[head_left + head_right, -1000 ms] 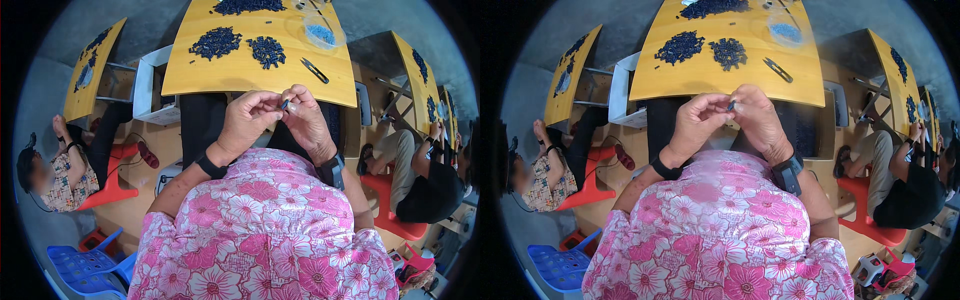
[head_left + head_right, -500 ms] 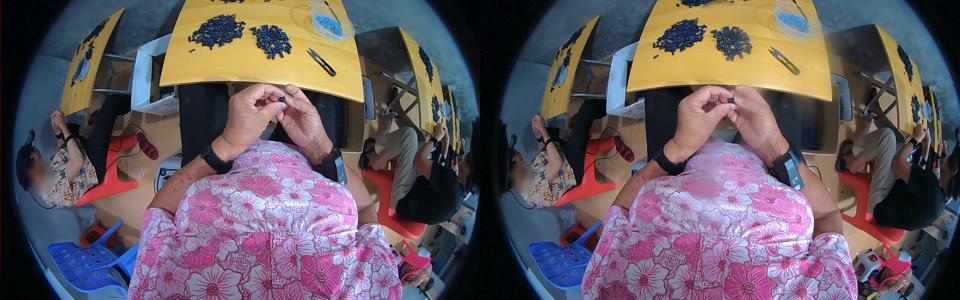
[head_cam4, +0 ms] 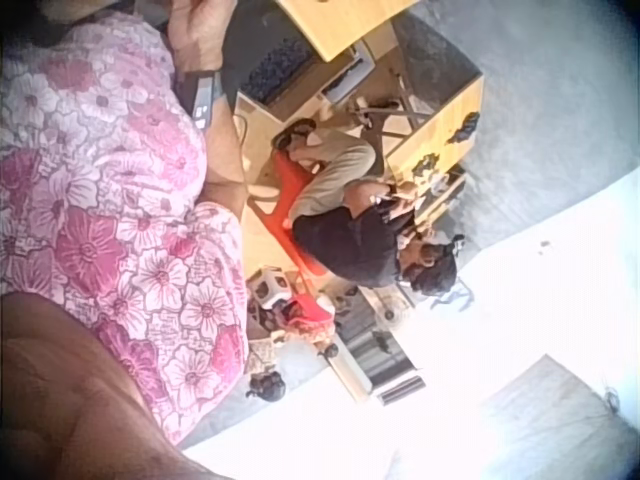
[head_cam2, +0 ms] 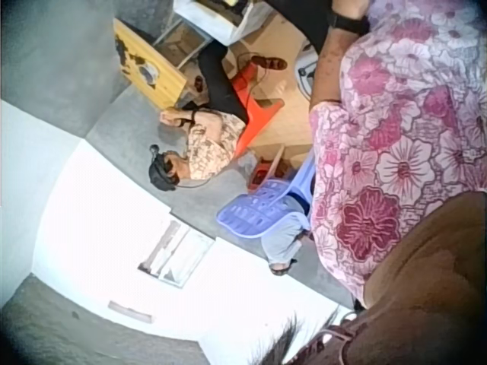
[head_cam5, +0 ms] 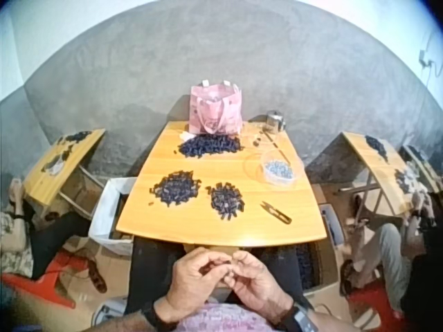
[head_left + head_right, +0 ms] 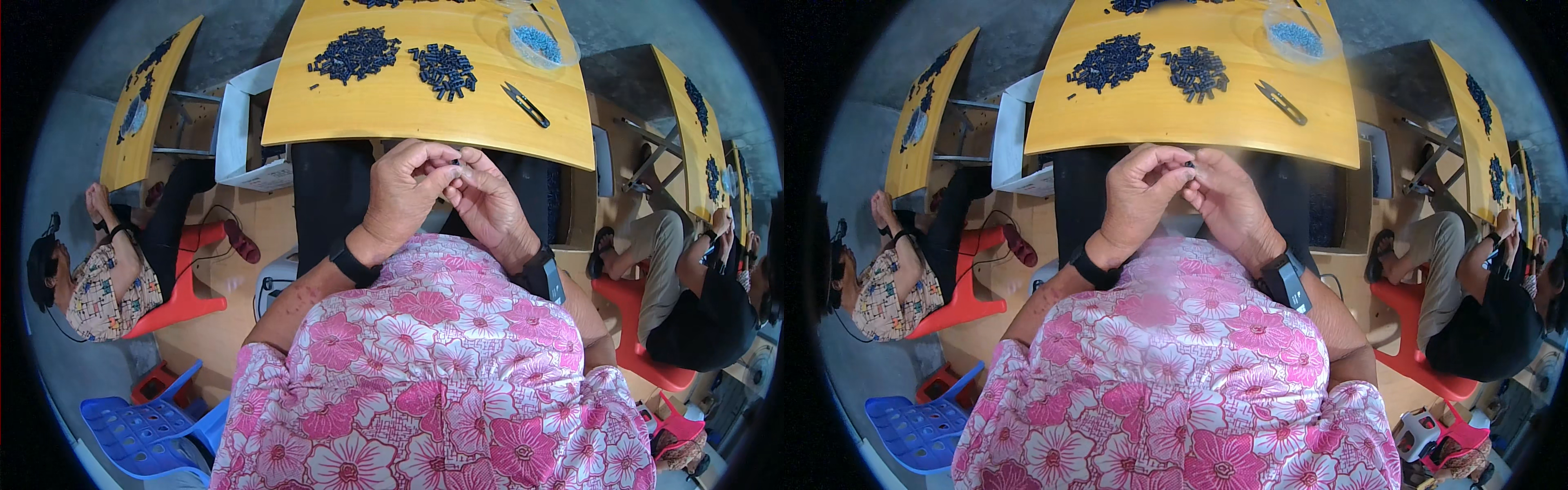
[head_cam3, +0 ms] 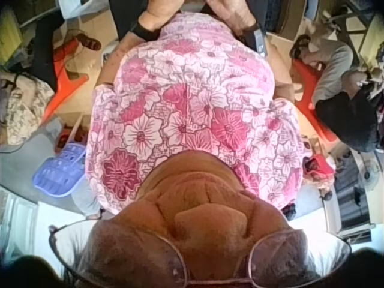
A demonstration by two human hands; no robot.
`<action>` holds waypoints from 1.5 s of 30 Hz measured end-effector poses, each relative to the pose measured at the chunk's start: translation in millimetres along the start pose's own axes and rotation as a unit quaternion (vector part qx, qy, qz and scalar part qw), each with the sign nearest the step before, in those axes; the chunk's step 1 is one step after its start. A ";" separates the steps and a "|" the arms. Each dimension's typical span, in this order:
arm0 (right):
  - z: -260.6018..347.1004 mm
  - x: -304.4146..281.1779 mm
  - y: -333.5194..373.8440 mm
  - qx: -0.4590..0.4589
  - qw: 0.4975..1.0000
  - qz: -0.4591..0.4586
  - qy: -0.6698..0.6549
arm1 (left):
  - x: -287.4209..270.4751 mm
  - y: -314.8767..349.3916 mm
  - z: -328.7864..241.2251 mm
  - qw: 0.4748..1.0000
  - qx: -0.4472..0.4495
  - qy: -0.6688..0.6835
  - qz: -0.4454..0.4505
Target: Sorting small blue plastic components and assembling them onto metal stems at a workspace.
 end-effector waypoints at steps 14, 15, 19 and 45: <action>3.5 -4.9 -8.9 0.002 0.996 -0.039 0.083 | -6.5 -9.3 -1.2 1.000 -0.012 -0.012 0.025; 4.3 -4.7 -11.9 0.004 0.996 -0.029 0.084 | -7.7 -11.1 1.1 1.000 -0.011 -0.011 0.023; 11.3 -15.7 -16.5 0.022 0.976 -0.083 0.201 | -11.0 -8.2 22.6 0.998 -0.064 0.015 0.024; 103.5 25.4 -73.3 -0.225 0.617 -0.037 0.753 | -7.7 -12.2 52.3 0.990 -0.118 0.027 0.073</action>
Point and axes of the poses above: each hand's wrist, its own y-axis away from the middle knuckle, its own x-axis out of the palm, z = x × y, the point moved 7 cm from there along -y, towards the middle knuckle, and after that the axes turned 1 degree about -x, right-handed, at the moved point
